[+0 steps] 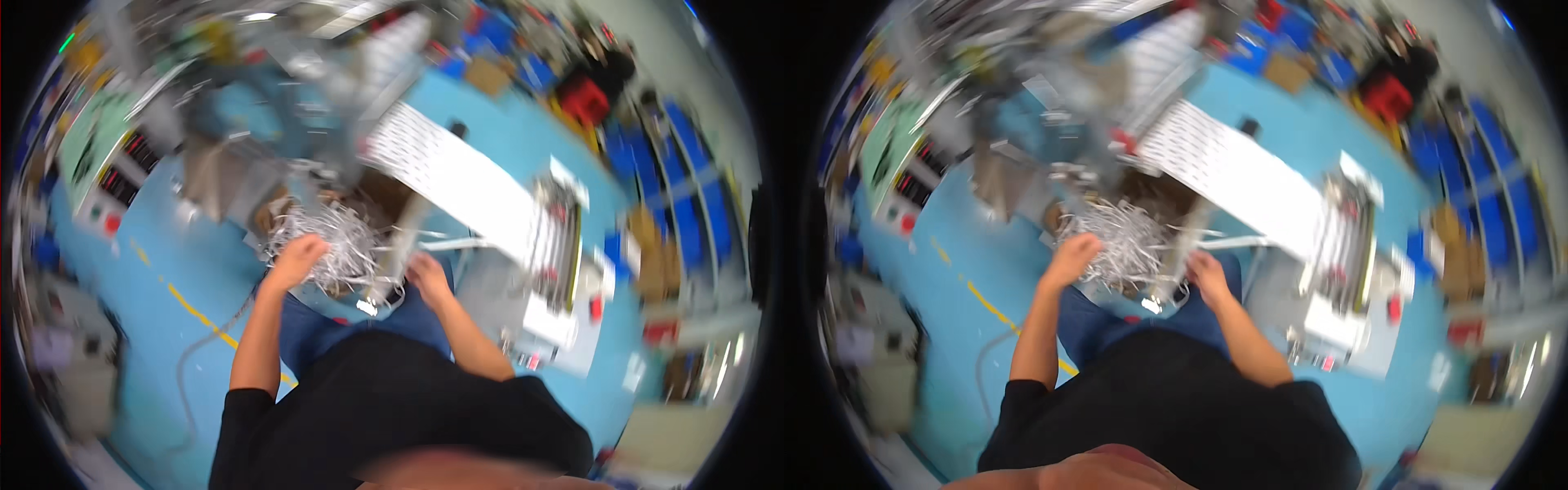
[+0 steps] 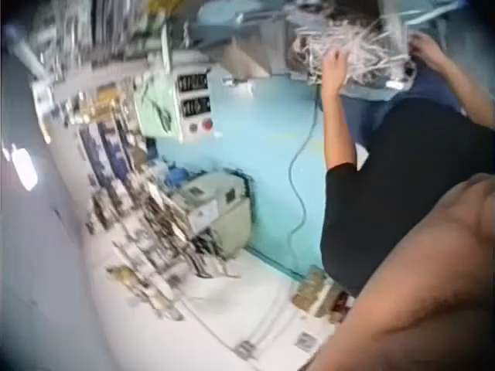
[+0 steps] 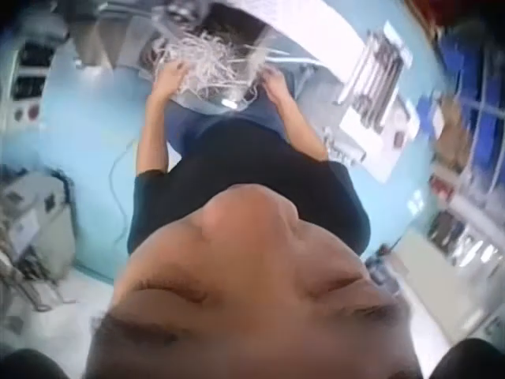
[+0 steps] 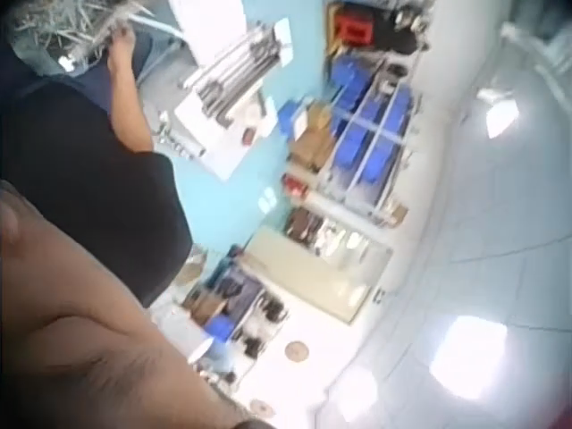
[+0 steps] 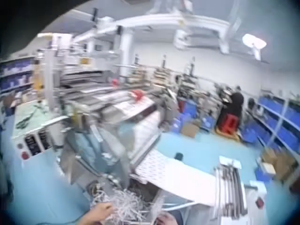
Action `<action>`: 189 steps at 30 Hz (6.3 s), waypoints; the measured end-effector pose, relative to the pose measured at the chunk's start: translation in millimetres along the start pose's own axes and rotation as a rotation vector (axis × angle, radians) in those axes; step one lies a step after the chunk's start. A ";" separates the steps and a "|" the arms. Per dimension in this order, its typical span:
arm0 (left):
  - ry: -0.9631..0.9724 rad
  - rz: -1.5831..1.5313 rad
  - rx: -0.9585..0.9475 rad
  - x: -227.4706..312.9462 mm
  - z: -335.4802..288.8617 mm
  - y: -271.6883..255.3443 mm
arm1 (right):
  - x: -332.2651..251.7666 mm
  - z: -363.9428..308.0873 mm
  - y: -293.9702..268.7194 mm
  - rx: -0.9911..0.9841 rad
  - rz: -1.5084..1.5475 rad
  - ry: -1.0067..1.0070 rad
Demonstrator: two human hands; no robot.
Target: Operating an industrial label cutting or processing machine by using a touchscreen interface and clearing scrap material from the feed mechanism.
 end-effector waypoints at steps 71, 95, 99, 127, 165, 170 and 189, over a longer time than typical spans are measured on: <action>-0.201 -0.057 -0.078 -21.3 118.3 -56.2 | -315.0 -76.8 -222.9 0.659 -0.764 -0.180; -0.231 -0.131 0.009 -39.8 109.1 -83.5 | -222.0 -8.9 -247.0 0.463 -0.616 0.163; -0.207 -0.005 -0.029 -59.7 118.4 -142.7 | -230.0 -8.4 -200.2 0.673 -0.653 0.209; -0.185 -0.217 0.037 -127.3 100.4 -266.0 | -321.0 -71.9 -25.2 0.673 -0.140 -0.813; -0.294 -0.772 0.199 -218.9 73.2 -471.0 | -255.9 -6.8 -76.6 0.781 -0.902 -0.042; -0.280 -0.861 0.132 -213.4 79.8 -454.0 | -236.6 -3.1 -78.1 0.796 -1.088 0.024; -0.233 -0.922 -0.033 -205.3 79.1 -447.8 | -229.4 21.1 312.7 -0.615 -0.331 -0.285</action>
Point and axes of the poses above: each hand's wrist, its own z-axis towards the middle knuckle, its own y-axis out of the palm, x = y × z, the point moved 7 cm from there along z, towards the middle knuckle, and after that the axes turned 15 degrees about -y, right-handed, at the moved point
